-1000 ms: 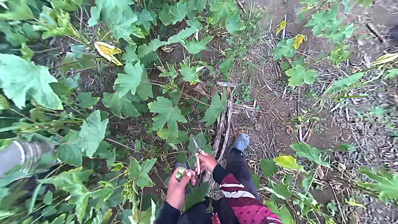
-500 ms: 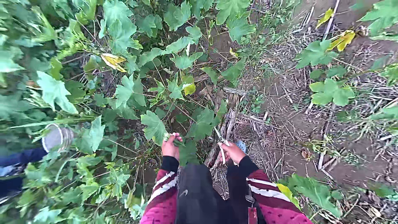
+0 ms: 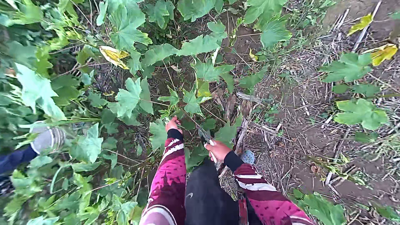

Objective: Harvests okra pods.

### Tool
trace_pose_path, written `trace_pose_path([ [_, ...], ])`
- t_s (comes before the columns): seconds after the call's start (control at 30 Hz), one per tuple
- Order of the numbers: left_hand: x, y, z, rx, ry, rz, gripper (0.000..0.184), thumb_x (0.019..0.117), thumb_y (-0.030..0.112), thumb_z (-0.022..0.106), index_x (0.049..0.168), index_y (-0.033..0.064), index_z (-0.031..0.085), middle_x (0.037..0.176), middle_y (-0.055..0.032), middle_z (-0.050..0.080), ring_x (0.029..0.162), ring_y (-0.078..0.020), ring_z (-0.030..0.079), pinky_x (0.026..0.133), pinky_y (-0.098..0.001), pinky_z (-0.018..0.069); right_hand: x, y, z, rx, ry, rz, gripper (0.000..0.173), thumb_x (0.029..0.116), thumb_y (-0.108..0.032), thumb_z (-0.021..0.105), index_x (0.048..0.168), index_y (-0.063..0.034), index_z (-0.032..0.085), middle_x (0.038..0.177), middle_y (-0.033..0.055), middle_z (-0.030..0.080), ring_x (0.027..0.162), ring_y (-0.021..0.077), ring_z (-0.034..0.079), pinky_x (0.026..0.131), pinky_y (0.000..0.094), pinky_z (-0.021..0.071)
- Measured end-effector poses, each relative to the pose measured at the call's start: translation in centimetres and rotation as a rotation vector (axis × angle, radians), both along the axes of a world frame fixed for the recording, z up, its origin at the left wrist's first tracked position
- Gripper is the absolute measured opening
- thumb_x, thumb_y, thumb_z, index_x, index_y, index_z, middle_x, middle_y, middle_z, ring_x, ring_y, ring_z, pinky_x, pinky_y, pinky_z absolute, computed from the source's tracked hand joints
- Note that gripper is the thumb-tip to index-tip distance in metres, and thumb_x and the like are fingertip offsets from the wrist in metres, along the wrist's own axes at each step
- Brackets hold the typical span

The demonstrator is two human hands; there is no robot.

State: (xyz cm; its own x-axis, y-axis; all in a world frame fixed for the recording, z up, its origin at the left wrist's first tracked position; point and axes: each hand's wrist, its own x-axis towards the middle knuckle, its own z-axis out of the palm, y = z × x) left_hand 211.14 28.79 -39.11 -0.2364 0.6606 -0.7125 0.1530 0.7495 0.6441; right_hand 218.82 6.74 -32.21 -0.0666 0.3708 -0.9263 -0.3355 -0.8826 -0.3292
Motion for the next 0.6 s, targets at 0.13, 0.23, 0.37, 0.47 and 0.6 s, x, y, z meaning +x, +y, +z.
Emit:
trace_pose_path([
  [0.13,-0.3,1.5,-2.5,-0.034,-0.064,0.021,0.017,0.0969,0.021,0.071,0.102,0.0063,0.063,0.075,-0.0019,0.057,0.055,-0.0100,0.049,0.049,-0.0251,0.0458,-0.8,7.4,-2.5,-0.091,-0.068,0.208,0.048,0.1075,-0.044,0.047,0.132,-0.0039,0.057,0.097,0.0162,0.066,0.076,0.0259,0.067,0.072,0.0448,0.0569],
  [0.23,-0.6,2.3,-3.5,-0.033,-0.086,0.051,0.020,0.0986,0.026,0.070,0.104,0.0073,0.062,0.079,-0.0022,0.060,0.056,-0.0090,0.051,0.049,-0.0245,0.0466,0.0,12.1,-3.6,-0.123,-0.134,0.292,0.048,0.1067,-0.042,0.048,0.132,-0.0029,0.057,0.100,0.0165,0.066,0.077,0.0247,0.067,0.072,0.0433,0.0570],
  [0.37,-0.7,3.4,-3.6,-0.070,-0.142,0.151,0.015,0.1059,0.025,0.055,0.104,0.0104,0.058,0.080,0.0000,0.058,0.056,-0.0069,0.051,0.050,-0.0221,0.0457,2.7,16.5,-2.1,-0.136,-0.129,0.453,0.054,0.1096,-0.035,0.046,0.147,0.0033,0.045,0.128,0.0253,0.059,0.103,0.0312,0.064,0.091,0.0474,0.0514],
  [0.47,-1.1,4.0,-4.0,-0.096,-0.201,0.195,0.013,0.1069,0.022,0.051,0.100,0.0115,0.055,0.075,0.0009,0.056,0.054,-0.0066,0.051,0.048,-0.0206,0.0469,4.7,17.3,-0.2,-0.117,-0.153,0.608,0.052,0.1103,-0.039,0.043,0.143,0.0016,0.049,0.120,0.0248,0.062,0.096,0.0321,0.064,0.086,0.0491,0.0516],
  [0.6,-1.7,4.0,-4.9,-0.131,-0.299,0.223,0.014,0.1088,0.022,0.049,0.103,0.0113,0.055,0.077,0.0005,0.057,0.055,-0.0058,0.051,0.048,-0.0196,0.0456,4.4,17.5,-1.8,-0.117,-0.213,0.585,0.051,0.1083,-0.045,0.045,0.121,0.0024,0.061,0.089,0.0184,0.065,0.070,0.0263,0.064,0.069,0.0451,0.0544],
])
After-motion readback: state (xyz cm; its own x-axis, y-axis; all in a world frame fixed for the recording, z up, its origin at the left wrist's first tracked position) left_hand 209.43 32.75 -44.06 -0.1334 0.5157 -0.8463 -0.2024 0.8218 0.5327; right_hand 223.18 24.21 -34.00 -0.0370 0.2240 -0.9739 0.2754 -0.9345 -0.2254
